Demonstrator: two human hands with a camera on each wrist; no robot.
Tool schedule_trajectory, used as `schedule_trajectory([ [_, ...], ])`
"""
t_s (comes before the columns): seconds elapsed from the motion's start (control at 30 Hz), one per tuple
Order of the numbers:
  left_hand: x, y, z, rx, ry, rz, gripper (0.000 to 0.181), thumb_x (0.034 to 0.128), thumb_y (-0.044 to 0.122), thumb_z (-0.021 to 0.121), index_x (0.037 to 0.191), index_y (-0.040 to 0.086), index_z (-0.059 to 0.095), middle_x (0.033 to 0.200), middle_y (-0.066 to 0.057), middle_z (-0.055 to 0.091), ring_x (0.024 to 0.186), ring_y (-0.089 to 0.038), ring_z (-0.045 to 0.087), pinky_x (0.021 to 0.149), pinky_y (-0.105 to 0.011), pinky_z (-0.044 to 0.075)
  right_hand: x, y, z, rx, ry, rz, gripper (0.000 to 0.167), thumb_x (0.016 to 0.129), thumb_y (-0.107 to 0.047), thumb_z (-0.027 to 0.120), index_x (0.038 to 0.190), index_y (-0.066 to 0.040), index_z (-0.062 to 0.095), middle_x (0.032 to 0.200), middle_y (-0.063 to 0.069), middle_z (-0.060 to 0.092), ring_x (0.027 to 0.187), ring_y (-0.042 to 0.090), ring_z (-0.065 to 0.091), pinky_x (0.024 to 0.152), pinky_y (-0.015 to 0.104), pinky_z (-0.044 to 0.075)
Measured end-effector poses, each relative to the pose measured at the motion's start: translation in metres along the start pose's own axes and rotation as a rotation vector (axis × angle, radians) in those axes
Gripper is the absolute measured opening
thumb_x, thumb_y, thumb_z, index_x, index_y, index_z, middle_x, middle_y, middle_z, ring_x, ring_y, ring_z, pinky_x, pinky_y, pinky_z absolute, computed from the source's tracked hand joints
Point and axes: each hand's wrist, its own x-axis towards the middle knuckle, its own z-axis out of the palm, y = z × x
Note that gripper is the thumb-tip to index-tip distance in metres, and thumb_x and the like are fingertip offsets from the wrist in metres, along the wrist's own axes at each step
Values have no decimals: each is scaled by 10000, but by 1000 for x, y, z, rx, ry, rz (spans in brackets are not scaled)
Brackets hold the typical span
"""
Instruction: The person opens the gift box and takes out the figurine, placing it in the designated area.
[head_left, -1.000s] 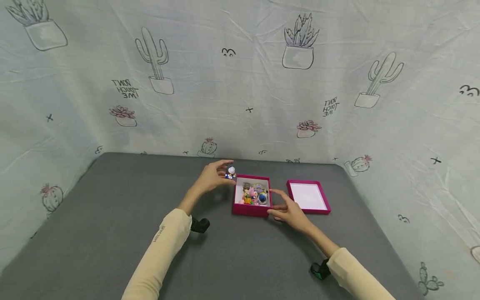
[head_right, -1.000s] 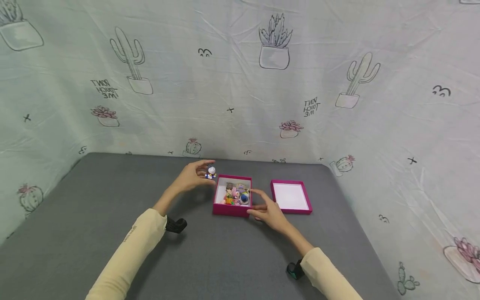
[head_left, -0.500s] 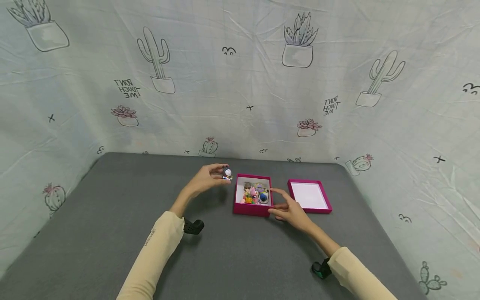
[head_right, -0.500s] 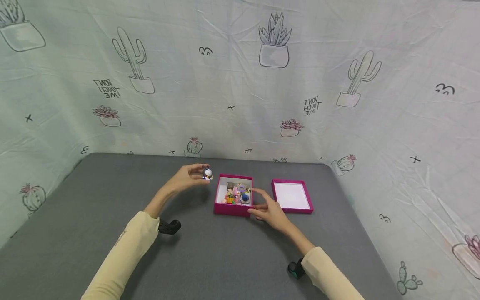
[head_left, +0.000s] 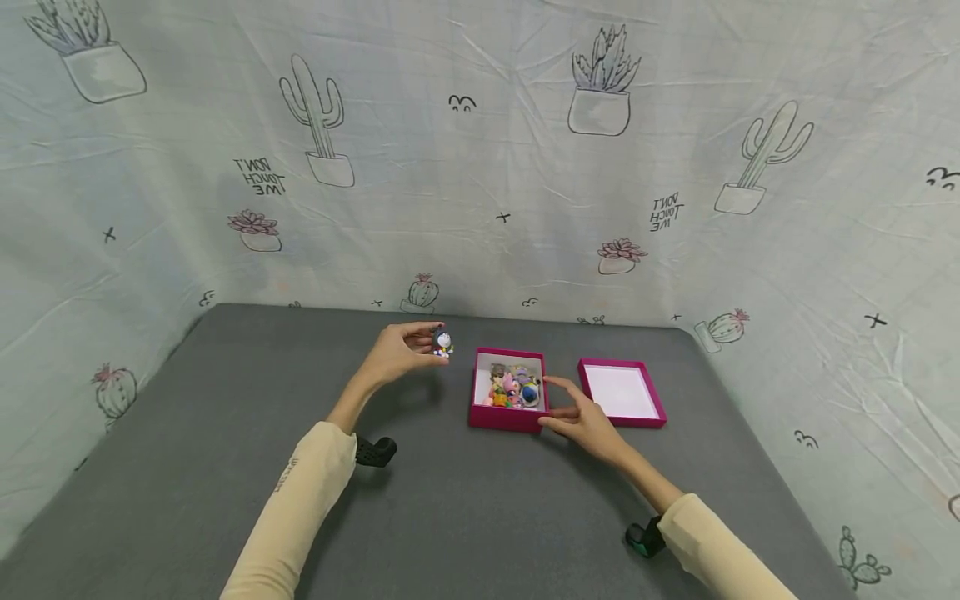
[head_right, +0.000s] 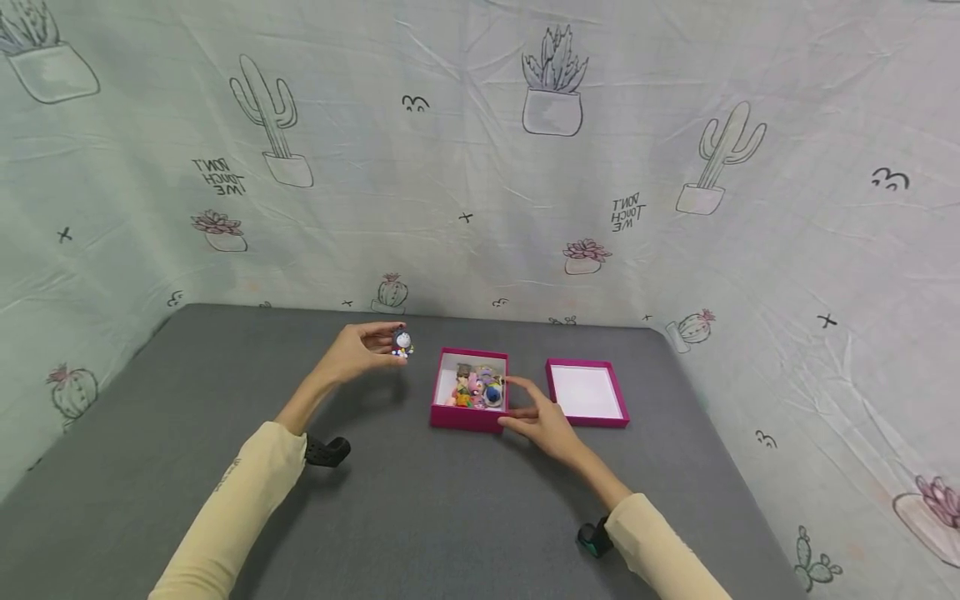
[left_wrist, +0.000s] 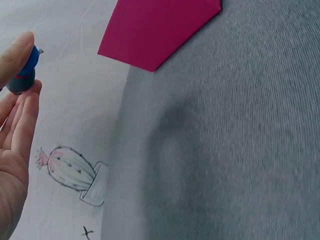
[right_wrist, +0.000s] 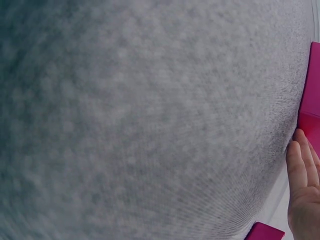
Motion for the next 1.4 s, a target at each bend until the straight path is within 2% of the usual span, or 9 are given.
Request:
schedule_trajectory([
  [0.2,-3,-4,-11,-46,-23,4,661,699,139,866,1297,50,598,1232,-172,622,1100,-279,618,882,-338,513,1,0,-1,-12,1,-2,657,892,-193,696,1454,-126,363,1144,254,633,961,269,683,775,365,555],
  [0.47,-13,-10,-24,47,-21,-27,677,717,222,859,1310,46,584,1208,-165,635,1071,-266,629,865,-354,521,2,4,-1,-16,1,-12,650,895,-195,692,1451,-123,363,1124,253,643,954,254,686,769,344,556],
  [0.73,-23,-14,-33,65,-16,-59,704,721,244,856,1328,40,564,1222,-179,620,1083,-276,622,875,-361,517,2,4,0,-8,-1,-8,653,891,-201,696,1450,-130,365,1175,261,616,968,265,681,767,332,555],
  [0.83,-26,-16,-35,63,-27,-83,707,726,215,852,1342,46,549,1239,-201,596,1071,-284,625,864,-378,521,1,4,1,-7,-1,-3,654,889,-201,697,1449,-136,365,1194,263,605,969,266,681,769,339,556],
  [1.0,-31,-20,-40,54,-27,-88,717,737,164,842,1360,16,519,1260,-243,563,1049,-297,636,847,-371,528,0,2,1,-9,-1,0,662,887,-190,699,1453,-131,360,1181,262,614,960,266,684,766,346,557],
  [1.07,-32,-22,-42,58,-21,-80,712,739,161,841,1358,13,520,1256,-248,564,1040,-296,641,846,-365,529,0,0,1,-6,1,-6,667,888,-163,696,1456,-102,352,1169,272,617,957,284,683,763,359,558],
  [1.27,-35,-26,-47,57,-21,-80,719,748,167,835,1368,10,506,1264,-250,557,1063,-313,625,848,-379,527,-3,-31,-3,-10,-10,-7,645,881,-45,683,1429,20,350,1169,317,599,960,366,668,769,380,556],
  [1.4,-38,-30,-49,39,-19,-94,715,756,181,831,1371,16,504,1258,-237,560,1081,-312,610,838,-346,527,-3,-37,-4,-9,-18,3,645,883,-49,681,1431,21,348,1179,315,595,966,364,667,778,380,554],
])
